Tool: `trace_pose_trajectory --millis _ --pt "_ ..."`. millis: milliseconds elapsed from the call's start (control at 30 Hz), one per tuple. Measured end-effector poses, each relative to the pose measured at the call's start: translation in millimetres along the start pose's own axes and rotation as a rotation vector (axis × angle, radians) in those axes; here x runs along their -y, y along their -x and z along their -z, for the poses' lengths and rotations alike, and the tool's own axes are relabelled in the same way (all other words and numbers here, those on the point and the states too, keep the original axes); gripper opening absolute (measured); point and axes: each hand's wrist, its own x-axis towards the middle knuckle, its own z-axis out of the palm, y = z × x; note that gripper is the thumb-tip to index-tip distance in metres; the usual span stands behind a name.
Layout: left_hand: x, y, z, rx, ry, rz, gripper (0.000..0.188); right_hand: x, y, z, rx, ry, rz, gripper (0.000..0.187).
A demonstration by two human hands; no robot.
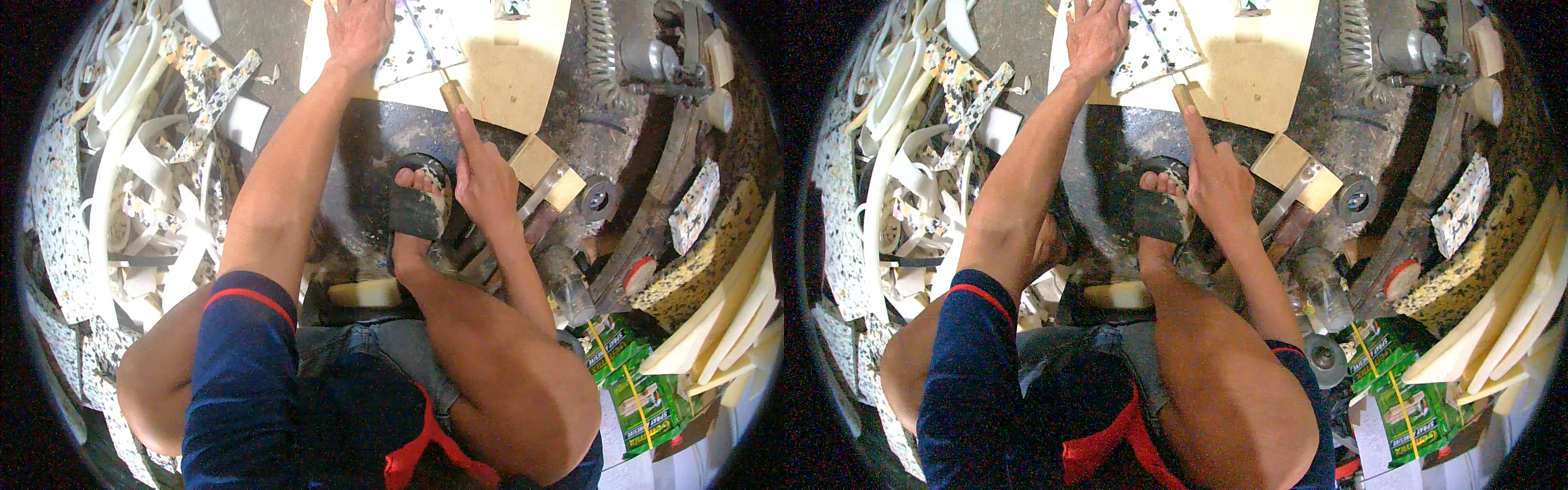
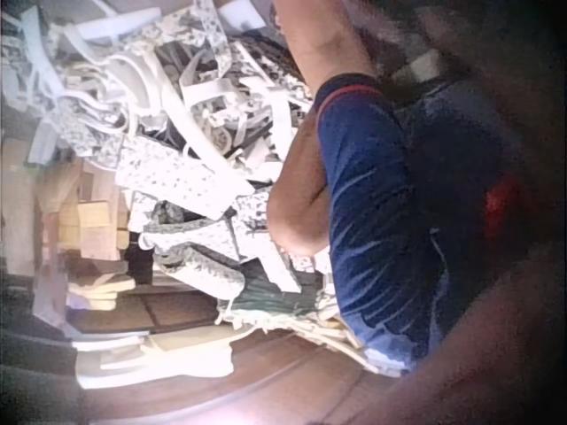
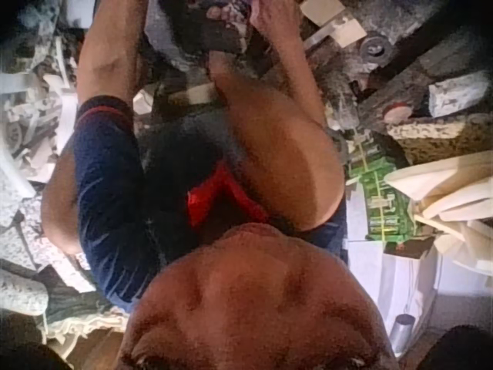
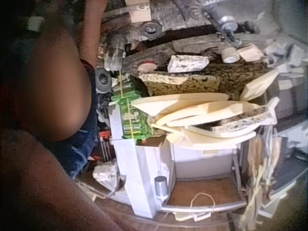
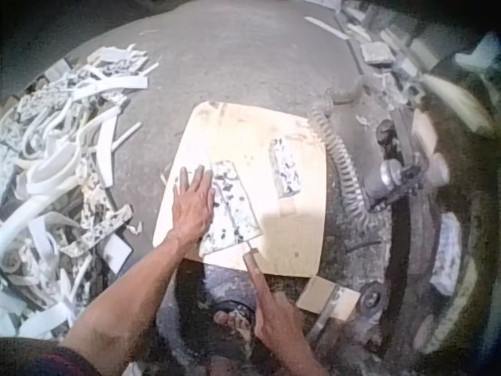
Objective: The person sits on the floor and assembles white plastic components. They use a metal ruler to measure and mark pieces, a spray gun to apply adhesive, and a knife to trim excess material. The person repeatedly aligns, sprays, and presses parts together to form larger assemblies.
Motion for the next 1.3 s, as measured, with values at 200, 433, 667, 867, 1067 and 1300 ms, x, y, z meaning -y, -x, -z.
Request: trace_pose_trajectory --millis 200,433,667,867,1067,1300 --pt "0.2 3.1 -6.8 -0.041 -0.063 -0.041 0.048 -1.3 -30.7 -13.7 -0.071 -0.001 0.063 0.076" --pt "2.5 0.5 -3.6 -0.039 -0.031 -0.024 0.047 -8.2 -9.0 -18.7 -0.051 0.035 0.031 0.077" --pt "-0.4 0.8 -5.9 -0.043 -0.075 -0.029 0.047 -19.5 6.0 -19.5 -0.122 -0.029 0.101 0.08" --pt "-1.2 1.8 0.1 -0.026 -0.069 -0.047 0.047 -11.4 -24.1 -27.8 -0.116 0.009 0.062 0.078" --pt "0.9 0.1 0.1 -0.02 -0.05 -0.036 0.047 -23.2 11.2 -25.3 -0.047 0.015 0.021 0.079" --pt "1.6 1.3 -8.4 -0.037 -0.115 -0.065 0.047 -21.6 3.6 -26.7 -0.016 -0.01 -0.039 0.077"
